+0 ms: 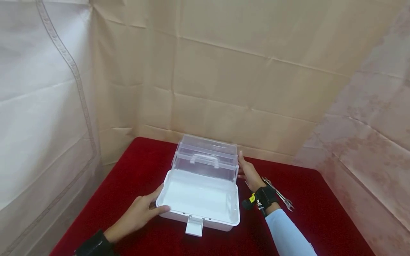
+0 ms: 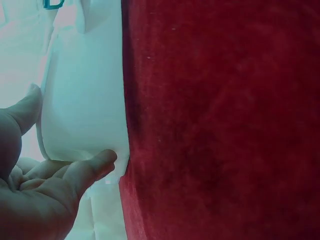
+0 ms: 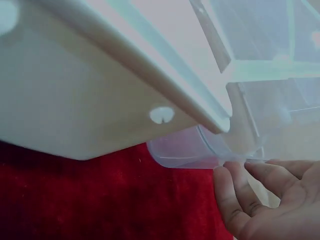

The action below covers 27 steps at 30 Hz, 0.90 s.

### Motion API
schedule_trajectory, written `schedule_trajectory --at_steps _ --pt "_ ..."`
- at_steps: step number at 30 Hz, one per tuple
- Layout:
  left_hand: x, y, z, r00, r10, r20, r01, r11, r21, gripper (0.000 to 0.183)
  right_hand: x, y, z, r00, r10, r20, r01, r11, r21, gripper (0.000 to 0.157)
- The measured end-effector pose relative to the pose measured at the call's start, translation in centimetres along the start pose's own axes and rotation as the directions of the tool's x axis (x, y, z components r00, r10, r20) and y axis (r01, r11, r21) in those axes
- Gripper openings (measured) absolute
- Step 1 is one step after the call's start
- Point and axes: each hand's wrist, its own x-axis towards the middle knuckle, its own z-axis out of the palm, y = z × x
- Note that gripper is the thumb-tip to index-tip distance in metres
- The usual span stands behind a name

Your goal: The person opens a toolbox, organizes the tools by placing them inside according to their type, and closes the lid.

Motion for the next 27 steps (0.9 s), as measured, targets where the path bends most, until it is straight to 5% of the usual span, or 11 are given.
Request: schedule_trajectory --at_steps 6,11,17,20,24,27 --pt "0.3 -0.1 0.7 0.999 0.031 0.023 -0.032 0.999 0.028 0.093 -0.5 1.3 -0.9 0.995 0.093 -0.044 -0.092 0.995 0.037 0.079" --pt "0.7 0.0 0.6 0.997 0.074 0.025 -0.075 0.996 0.039 0.092 -1.2 1.8 -0.9 0.993 0.089 -0.075 -0.087 0.996 0.032 0.08" --pt "1.0 -0.3 -0.9 0.999 0.051 0.013 -0.051 0.999 0.014 0.081 -2.9 1.6 -1.4 0.98 0.047 -0.194 -0.08 0.982 -0.168 0.073" --pt "1.1 -0.6 -1.7 1.0 -0.008 -0.003 0.008 1.0 -0.026 0.066 -4.8 1.9 -3.1 0.966 0.002 -0.258 -0.098 0.928 -0.359 0.055" --pt "1.1 -0.7 -2.5 0.997 -0.075 0.03 0.077 0.995 -0.061 0.043 -8.0 3.2 -5.8 0.96 -0.046 -0.276 -0.129 0.803 -0.582 0.033" --pt "1.0 -0.6 -3.0 0.993 -0.088 0.077 0.092 0.994 -0.059 0.034 -10.0 4.4 -6.9 0.964 -0.039 -0.262 -0.157 0.711 -0.685 0.031"
